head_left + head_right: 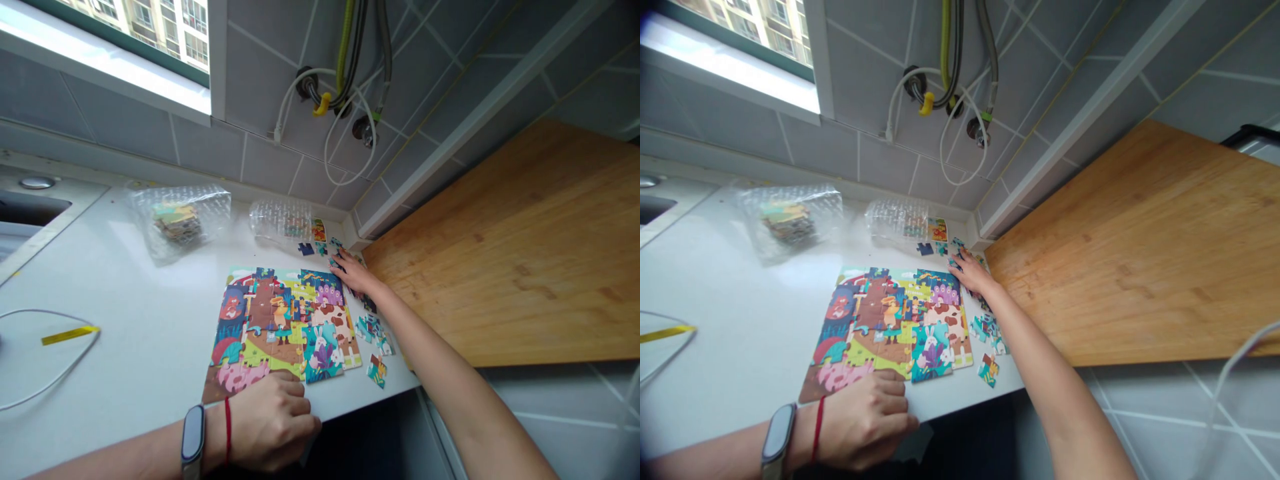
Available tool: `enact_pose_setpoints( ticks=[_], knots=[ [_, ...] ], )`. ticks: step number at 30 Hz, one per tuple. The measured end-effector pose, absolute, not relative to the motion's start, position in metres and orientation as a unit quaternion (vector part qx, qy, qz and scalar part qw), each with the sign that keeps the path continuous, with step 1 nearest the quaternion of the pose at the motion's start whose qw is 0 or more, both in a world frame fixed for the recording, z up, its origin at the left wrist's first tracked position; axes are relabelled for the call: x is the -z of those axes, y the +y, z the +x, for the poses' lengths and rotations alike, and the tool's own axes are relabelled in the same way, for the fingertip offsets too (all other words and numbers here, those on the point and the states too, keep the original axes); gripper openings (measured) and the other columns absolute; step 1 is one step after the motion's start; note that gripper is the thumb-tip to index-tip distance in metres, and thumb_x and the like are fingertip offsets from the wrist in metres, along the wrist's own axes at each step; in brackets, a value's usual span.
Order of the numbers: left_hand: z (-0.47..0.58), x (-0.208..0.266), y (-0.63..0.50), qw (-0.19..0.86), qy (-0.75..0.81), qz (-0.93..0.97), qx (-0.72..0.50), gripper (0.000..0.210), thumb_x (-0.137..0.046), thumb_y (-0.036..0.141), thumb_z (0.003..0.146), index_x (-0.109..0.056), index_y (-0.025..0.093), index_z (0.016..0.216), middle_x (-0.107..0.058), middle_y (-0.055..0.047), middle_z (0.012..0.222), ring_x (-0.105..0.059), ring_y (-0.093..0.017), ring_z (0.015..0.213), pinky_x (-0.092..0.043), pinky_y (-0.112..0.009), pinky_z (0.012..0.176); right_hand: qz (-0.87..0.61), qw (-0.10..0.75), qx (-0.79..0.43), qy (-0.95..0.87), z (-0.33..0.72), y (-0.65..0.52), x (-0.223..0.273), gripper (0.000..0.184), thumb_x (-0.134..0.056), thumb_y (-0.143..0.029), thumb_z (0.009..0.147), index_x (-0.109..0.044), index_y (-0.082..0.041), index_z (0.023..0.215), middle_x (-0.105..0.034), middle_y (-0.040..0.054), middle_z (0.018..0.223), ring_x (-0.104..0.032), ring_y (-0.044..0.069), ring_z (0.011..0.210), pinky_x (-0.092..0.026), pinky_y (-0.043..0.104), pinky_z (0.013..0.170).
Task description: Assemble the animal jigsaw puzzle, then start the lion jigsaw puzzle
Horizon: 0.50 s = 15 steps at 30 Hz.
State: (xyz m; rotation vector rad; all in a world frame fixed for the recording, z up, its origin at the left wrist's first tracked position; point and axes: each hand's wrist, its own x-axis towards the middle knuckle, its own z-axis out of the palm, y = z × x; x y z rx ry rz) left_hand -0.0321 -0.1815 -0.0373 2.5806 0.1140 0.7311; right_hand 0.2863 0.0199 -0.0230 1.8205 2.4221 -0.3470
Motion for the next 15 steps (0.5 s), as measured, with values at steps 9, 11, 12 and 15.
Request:
enact_pose_setpoints(
  ticks=[9, 11, 12, 15],
  knots=[
    [-0.03, 0.042, -0.183, 0.226, 0.042, 0.935, -0.268, 0.013, -0.062, 0.022, 0.09, -0.056, 0.023, 0.102, -0.065, -0.001, 0.077, -0.057, -0.021, 0.07, -0.046, -0.037, 0.068, 0.632, 0.084, 0.081, 0.766, 0.287, 0.005, 0.005, 0.062, -0.048, -0.053, 0.105, -0.054, -0.015, 0.152, -0.043, 0.0188, 0.163, -0.039, 0.034, 0.153, -0.033, 0.046, 0.126],
    [-0.03, 0.042, -0.183, 0.227, 0.042, 0.936, -0.268, 0.012, -0.062, 0.023, 0.091, -0.054, 0.023, 0.1, -0.065, -0.001, 0.077, -0.058, -0.021, 0.07, -0.046, -0.038, 0.067, 0.627, 0.069, 0.078, 0.772, 0.273, 0.008, 0.005, 0.06, -0.052, -0.051, 0.103, -0.055, -0.016, 0.152, -0.041, 0.0177, 0.165, -0.041, 0.033, 0.152, -0.032, 0.045, 0.126],
    [-0.03, 0.041, -0.183, 0.226, 0.041, 0.936, -0.266, 0.012, -0.062, 0.023, 0.091, -0.053, 0.024, 0.099, -0.066, -0.001, 0.077, -0.058, -0.021, 0.07, -0.046, -0.038, 0.066, 0.62, 0.062, 0.08, 0.778, 0.265, 0.01, 0.006, 0.06, -0.054, -0.051, 0.103, -0.054, -0.017, 0.152, -0.04, 0.0167, 0.165, -0.041, 0.032, 0.152, -0.032, 0.044, 0.126],
    [-0.031, 0.038, -0.182, 0.224, 0.042, 0.938, -0.262, 0.013, -0.062, 0.023, 0.091, -0.051, 0.024, 0.097, -0.066, 0.0, 0.077, -0.059, -0.021, 0.07, -0.045, -0.039, 0.064, 0.603, 0.062, 0.096, 0.79, 0.242, 0.016, 0.01, 0.063, -0.054, -0.052, 0.103, -0.049, -0.018, 0.156, -0.038, 0.0158, 0.167, -0.036, 0.032, 0.155, -0.031, 0.045, 0.126]
  ],
)
